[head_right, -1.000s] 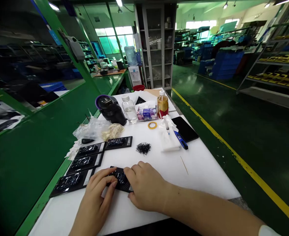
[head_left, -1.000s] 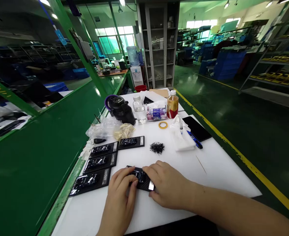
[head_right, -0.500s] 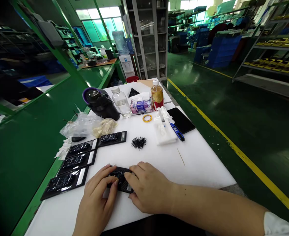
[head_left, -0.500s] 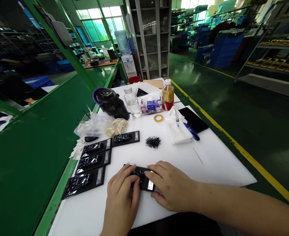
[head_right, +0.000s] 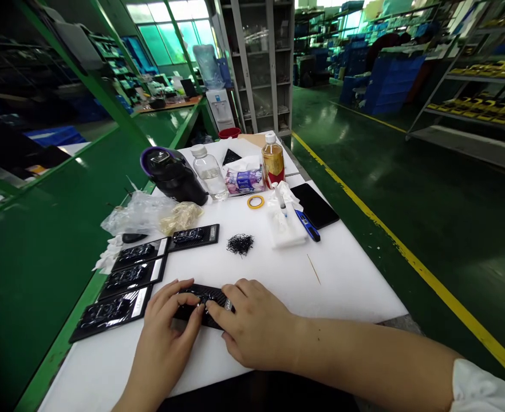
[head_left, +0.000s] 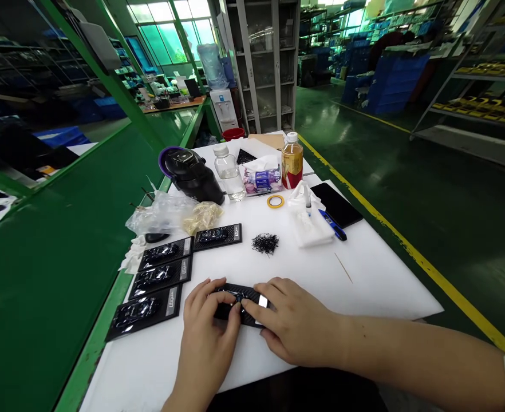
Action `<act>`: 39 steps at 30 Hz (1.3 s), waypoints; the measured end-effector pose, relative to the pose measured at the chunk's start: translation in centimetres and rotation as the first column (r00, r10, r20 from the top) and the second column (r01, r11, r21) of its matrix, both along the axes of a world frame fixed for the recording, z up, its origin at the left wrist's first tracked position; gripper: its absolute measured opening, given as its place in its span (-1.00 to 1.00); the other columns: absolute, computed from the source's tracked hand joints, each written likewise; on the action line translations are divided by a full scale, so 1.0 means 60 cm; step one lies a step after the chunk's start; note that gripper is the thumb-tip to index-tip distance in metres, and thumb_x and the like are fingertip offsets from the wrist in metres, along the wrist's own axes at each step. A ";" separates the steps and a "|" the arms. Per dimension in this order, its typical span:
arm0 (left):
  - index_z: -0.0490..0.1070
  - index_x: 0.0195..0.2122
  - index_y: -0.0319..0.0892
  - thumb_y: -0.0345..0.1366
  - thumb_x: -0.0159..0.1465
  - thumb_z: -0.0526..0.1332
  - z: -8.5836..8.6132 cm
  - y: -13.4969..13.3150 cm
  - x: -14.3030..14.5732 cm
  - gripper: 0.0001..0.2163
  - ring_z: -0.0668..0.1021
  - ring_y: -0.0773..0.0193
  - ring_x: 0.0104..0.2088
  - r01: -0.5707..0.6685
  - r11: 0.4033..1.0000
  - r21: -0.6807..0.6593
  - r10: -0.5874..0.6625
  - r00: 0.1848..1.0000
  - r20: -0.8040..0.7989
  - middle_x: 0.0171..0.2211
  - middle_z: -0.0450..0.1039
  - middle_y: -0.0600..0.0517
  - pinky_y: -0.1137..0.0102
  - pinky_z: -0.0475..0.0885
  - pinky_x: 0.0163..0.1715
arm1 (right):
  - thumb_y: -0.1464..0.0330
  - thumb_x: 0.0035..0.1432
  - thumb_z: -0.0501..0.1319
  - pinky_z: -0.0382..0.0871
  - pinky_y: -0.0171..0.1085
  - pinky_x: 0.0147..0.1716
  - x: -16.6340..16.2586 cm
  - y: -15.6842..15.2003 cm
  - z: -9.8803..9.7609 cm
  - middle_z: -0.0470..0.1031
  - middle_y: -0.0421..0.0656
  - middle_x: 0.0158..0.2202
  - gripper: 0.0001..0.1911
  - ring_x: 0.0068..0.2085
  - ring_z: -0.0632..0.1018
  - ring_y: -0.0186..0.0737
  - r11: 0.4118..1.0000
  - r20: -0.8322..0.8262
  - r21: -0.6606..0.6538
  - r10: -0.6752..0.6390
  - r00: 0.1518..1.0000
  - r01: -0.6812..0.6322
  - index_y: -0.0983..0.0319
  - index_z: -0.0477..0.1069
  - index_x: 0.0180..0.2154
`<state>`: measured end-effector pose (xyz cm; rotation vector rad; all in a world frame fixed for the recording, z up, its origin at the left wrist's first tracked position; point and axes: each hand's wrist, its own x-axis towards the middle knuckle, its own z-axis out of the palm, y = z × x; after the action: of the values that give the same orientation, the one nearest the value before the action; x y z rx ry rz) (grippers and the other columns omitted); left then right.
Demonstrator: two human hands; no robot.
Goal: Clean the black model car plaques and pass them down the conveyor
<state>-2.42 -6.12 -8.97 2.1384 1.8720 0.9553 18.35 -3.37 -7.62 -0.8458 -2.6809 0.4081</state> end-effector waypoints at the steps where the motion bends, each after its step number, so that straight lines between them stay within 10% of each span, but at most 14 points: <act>1: 0.36 -0.20 -0.03 -0.24 0.30 0.16 0.000 0.002 0.000 -0.93 0.32 -0.02 0.17 -0.021 0.999 -0.033 0.022 0.999 0.034 0.05 0.38 -0.05 -0.12 0.29 0.14 | 0.32 0.25 0.13 0.32 0.01 0.00 0.000 0.000 0.000 0.31 0.10 0.10 -0.44 0.01 0.32 0.09 1.000 0.002 0.004 -0.001 1.000 0.001 0.29 0.19 0.26; 11: 0.31 0.04 -0.03 -0.18 0.23 0.16 0.009 0.012 0.008 -0.66 0.28 -0.02 0.21 -0.085 0.959 -0.271 0.153 0.958 0.243 0.11 0.35 -0.06 -0.10 0.23 0.21 | 0.33 0.24 0.12 0.33 0.01 -0.05 -0.005 -0.004 -0.008 0.30 0.13 0.12 -0.42 0.01 0.31 0.12 0.999 0.026 0.046 -0.006 1.000 0.005 0.29 0.18 0.27; 39: 0.38 -0.03 -0.12 -0.24 0.08 0.26 0.020 0.031 0.004 -0.60 0.40 -0.06 0.15 -0.128 0.902 -0.413 0.282 0.899 0.336 0.03 0.42 -0.11 -0.05 0.25 0.19 | 0.38 0.15 0.18 0.34 0.01 -0.07 -0.002 0.004 -0.008 0.34 0.10 0.06 -0.42 -0.03 0.33 0.06 0.999 -0.046 0.049 0.023 0.999 -0.021 0.27 0.25 0.22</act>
<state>-2.19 -4.28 -7.79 1.4255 1.9118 0.8801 18.24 -3.14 -8.09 -0.7842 -2.6477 0.3618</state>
